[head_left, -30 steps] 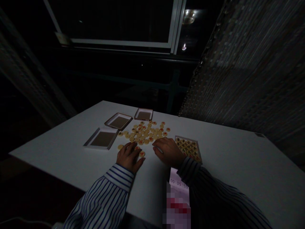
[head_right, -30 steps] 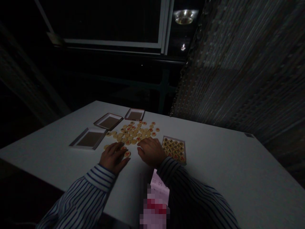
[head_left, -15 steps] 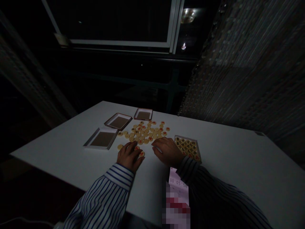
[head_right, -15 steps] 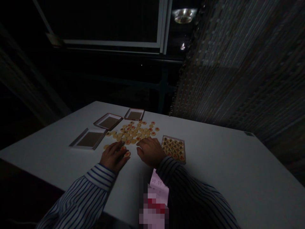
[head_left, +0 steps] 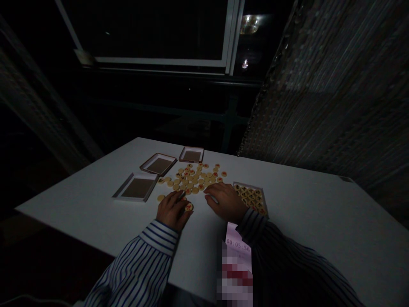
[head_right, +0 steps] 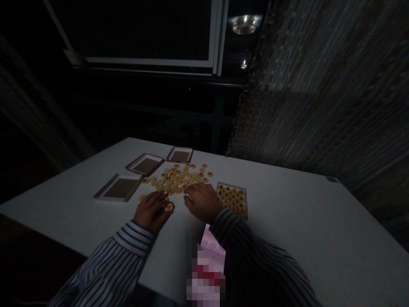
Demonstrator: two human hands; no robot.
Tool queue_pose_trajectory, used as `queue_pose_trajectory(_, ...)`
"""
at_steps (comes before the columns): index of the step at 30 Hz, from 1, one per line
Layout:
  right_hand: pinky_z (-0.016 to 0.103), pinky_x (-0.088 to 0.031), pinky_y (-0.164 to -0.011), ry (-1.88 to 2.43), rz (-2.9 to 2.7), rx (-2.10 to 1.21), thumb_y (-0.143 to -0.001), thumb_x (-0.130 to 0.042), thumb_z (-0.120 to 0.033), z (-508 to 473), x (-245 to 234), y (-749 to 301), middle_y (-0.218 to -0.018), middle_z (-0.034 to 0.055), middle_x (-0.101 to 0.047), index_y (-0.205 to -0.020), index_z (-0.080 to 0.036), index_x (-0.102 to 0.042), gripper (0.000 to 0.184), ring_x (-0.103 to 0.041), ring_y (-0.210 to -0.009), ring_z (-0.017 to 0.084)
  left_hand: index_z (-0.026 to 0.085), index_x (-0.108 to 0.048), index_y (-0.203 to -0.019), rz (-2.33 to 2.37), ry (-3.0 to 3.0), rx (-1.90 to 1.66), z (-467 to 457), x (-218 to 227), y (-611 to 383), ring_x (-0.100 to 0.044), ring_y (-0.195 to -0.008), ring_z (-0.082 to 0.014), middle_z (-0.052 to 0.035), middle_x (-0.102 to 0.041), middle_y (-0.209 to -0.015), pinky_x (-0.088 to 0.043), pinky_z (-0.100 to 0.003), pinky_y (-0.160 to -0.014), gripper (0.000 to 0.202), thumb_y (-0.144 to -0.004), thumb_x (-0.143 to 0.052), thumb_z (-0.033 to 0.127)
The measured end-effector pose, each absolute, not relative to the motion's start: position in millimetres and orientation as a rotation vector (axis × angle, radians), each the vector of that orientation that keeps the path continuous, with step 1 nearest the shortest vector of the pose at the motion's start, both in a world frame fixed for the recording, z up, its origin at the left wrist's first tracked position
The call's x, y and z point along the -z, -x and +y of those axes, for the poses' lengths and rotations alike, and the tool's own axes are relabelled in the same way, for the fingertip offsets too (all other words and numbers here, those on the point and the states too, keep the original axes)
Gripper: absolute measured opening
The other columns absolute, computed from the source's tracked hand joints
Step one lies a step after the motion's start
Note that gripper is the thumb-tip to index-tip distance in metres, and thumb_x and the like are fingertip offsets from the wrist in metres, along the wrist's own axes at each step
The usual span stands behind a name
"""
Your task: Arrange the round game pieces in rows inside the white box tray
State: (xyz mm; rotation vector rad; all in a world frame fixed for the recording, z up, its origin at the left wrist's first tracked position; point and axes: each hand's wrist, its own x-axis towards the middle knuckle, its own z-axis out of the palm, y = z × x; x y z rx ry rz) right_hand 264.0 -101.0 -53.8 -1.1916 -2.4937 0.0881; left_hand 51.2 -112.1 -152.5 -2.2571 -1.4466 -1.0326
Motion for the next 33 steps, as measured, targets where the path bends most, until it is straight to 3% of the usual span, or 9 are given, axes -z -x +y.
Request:
queue_pose_trajectory(19,0.032,-0.031,-0.087,1.269,-2.330,-0.051,-0.084,-0.041,-0.028,-105.2,24.1,-296.3,-0.104,0.0038,-0.060,-0.102,-0.019,-0.057,0.026,-0.047,-0.101,0.016,0.021,-0.057,-0.099,-1.308,2.465,1.068,-112.5,103.1,-85.2,-0.047,-0.105,-0.0242,-0.0072,-0.057,-0.109,-0.040,-0.043,-0.087,0.029,-0.073,-0.054,0.034)
queue_pose_trajectory(33,0.032,-0.034,-0.084,1.352,-2.240,-0.041,-0.082,-0.043,-0.028,-104.1,14.2,-332.0,-0.102,0.0026,-0.061,-0.099,-0.019,-0.059,0.024,-0.051,-0.094,0.016,0.021,-0.059,-0.095,-1.285,2.518,1.141,-104.3,83.6,-130.8,-0.048,-0.104,-0.0236,-0.0067,-0.058,-0.109,-0.038,-0.043,-0.088,0.026,-0.074,-0.054,0.035)
